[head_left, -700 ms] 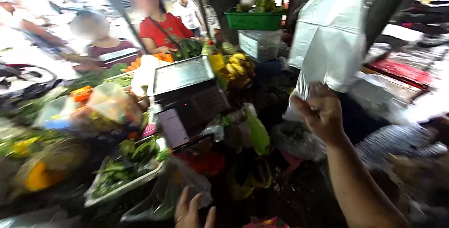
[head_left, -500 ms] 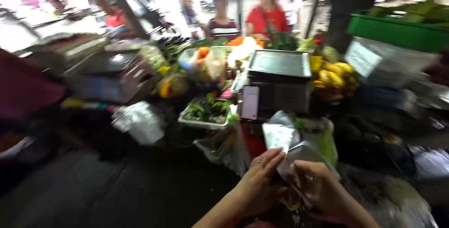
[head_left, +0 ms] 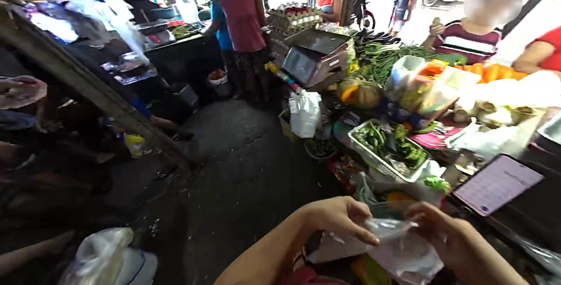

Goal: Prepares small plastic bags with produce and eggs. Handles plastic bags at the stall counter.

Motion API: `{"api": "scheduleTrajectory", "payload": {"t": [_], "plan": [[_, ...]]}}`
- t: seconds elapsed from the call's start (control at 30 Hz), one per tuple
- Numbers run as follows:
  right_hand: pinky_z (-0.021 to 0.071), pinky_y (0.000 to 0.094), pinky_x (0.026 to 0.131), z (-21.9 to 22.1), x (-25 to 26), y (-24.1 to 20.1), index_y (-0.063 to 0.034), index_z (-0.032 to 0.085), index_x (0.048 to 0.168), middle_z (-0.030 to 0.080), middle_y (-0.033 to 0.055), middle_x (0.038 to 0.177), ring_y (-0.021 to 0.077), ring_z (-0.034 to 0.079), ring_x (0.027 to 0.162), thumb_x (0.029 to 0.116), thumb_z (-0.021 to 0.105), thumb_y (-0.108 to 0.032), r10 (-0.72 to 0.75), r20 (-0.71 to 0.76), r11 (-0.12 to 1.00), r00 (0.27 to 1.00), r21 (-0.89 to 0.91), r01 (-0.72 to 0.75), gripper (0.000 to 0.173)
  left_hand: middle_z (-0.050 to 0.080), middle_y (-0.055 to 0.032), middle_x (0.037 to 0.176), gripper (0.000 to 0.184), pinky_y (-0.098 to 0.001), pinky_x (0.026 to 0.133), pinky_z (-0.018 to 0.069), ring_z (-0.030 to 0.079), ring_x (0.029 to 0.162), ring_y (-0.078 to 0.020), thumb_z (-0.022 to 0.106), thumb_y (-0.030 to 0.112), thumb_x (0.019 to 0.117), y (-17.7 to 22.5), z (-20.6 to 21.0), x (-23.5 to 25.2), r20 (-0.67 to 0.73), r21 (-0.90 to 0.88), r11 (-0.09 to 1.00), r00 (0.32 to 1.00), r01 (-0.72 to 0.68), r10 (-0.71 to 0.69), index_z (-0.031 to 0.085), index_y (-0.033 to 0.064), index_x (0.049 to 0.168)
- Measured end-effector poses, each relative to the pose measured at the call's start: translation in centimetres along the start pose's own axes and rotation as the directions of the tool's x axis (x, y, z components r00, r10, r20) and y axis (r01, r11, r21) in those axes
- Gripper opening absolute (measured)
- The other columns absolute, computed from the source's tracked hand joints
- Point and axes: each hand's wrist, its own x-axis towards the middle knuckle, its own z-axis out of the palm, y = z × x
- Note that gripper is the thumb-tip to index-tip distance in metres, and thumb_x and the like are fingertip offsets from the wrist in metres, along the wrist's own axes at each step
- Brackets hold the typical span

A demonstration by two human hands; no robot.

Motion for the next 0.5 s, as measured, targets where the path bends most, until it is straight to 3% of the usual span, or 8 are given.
{"api": "scheduleTrajectory", "payload": {"t": [0.1,0.2,0.27,0.3,0.33,0.4,0.43,0.5], "plan": [[0.0583,0.0606,0.075,0.4,7.6,-0.2,-0.0027,0.068,0.117,0.072,0.0164,0.099,0.0362,0.071,0.088,0.0937,0.056,-0.002,-0.078,-0.148,0.964,0.986,-0.265,0.037,0.026,0.072,0.0023,0.093,0.018,-0.0265,0.080,0.0580,0.068,0.084,-0.0039,0.062,0.012,0.0960,1.6,-3.6,-2.3,-0.227,-0.279,0.960,0.973,-0.022,-0.044,0.068,0.0026,0.111],[0.0387,0.0720,0.105,3.1,14.3,-4.4,0.0029,0.056,0.139,0.053,0.0311,0.143,0.0536,0.050,0.132,0.0960,0.052,-0.014,-0.102,-0.333,0.928,0.937,-0.371,-0.031,0.047,0.071,-0.0013,0.093,0.021,-0.0307,0.080,0.0598,0.069,0.083,-0.0097,0.049,0.013,0.1060,4.5,-5.5,-2.4,-0.533,-0.505,0.845,0.833,-0.175,-0.146,0.060,0.0031,0.121],[0.0335,0.0674,0.114,7.0,16.8,-7.6,0.0027,0.054,0.144,0.046,0.0302,0.153,0.0495,0.044,0.141,0.1022,0.047,-0.041,-0.229,-0.345,0.920,0.910,-0.383,0.086,0.061,0.071,-0.0020,0.096,0.032,-0.0317,0.080,0.0606,0.070,0.087,-0.0111,0.034,0.028,0.1115,5.9,-6.4,-1.9,-0.638,-0.572,0.740,0.759,-0.354,-0.130,0.057,0.0083,0.122],[0.0313,0.0661,0.116,9.3,17.5,-8.5,-0.0005,0.055,0.145,0.048,0.0275,0.153,0.0456,0.044,0.143,0.1042,0.040,-0.049,-0.299,-0.309,0.908,0.903,-0.385,0.169,0.065,0.073,-0.0003,0.095,0.048,-0.0304,0.079,0.0607,0.071,0.088,-0.0098,0.027,0.045,0.1100,6.0,-6.6,-1.7,-0.673,-0.599,0.662,0.731,-0.450,-0.113,0.061,0.0130,0.116],[0.0261,0.0640,0.121,11.2,18.1,-8.9,-0.0082,0.055,0.148,0.047,0.0208,0.156,0.0387,0.041,0.148,0.1065,0.031,-0.054,-0.329,-0.270,0.900,0.905,-0.379,0.215,0.066,0.074,-0.0019,0.098,0.068,-0.0326,0.081,0.0610,0.072,0.092,-0.0117,0.025,0.068,0.1026,5.9,-6.9,-1.7,-0.694,-0.634,0.572,0.710,-0.521,-0.123,0.064,0.0139,0.115],[0.0182,0.0603,0.125,12.3,19.9,-8.4,-0.0151,0.048,0.155,0.040,0.0142,0.163,0.0304,0.032,0.154,0.1056,0.020,-0.062,-0.325,-0.240,0.910,0.915,-0.342,0.234,0.073,0.075,-0.0051,0.106,0.101,-0.0362,0.085,0.0599,0.072,0.098,-0.0151,0.018,0.094,0.0831,5.7,-7.7,-1.7,-0.694,-0.673,0.483,0.704,-0.560,-0.151,0.070,0.0146,0.118],[0.0128,0.0603,0.126,11.8,20.9,-7.9,-0.0136,0.042,0.158,0.033,0.0147,0.167,0.0304,0.024,0.157,0.1043,0.019,-0.064,-0.301,-0.231,0.920,0.925,-0.326,0.218,0.078,0.074,-0.0056,0.116,0.110,-0.0378,0.092,0.0574,0.070,0.108,-0.0162,0.013,0.098,0.0779,5.6,-8.2,-1.6,-0.674,-0.683,0.468,0.731,-0.561,-0.106,0.068,0.0166,0.128],[0.0059,0.0622,0.126,11.2,21.6,-7.9,-0.0077,0.035,0.161,0.025,0.0175,0.169,0.0333,0.016,0.159,0.1005,0.020,-0.070,-0.307,-0.182,0.914,0.934,-0.332,0.235,0.088,0.070,-0.0046,0.124,0.107,-0.0390,0.096,0.0554,0.067,0.114,-0.0165,0.010,0.095,0.0811,5.0,-8.9,-1.2,-0.685,-0.663,0.450,0.728,-0.598,-0.042,0.062,0.0206,0.138]]}}
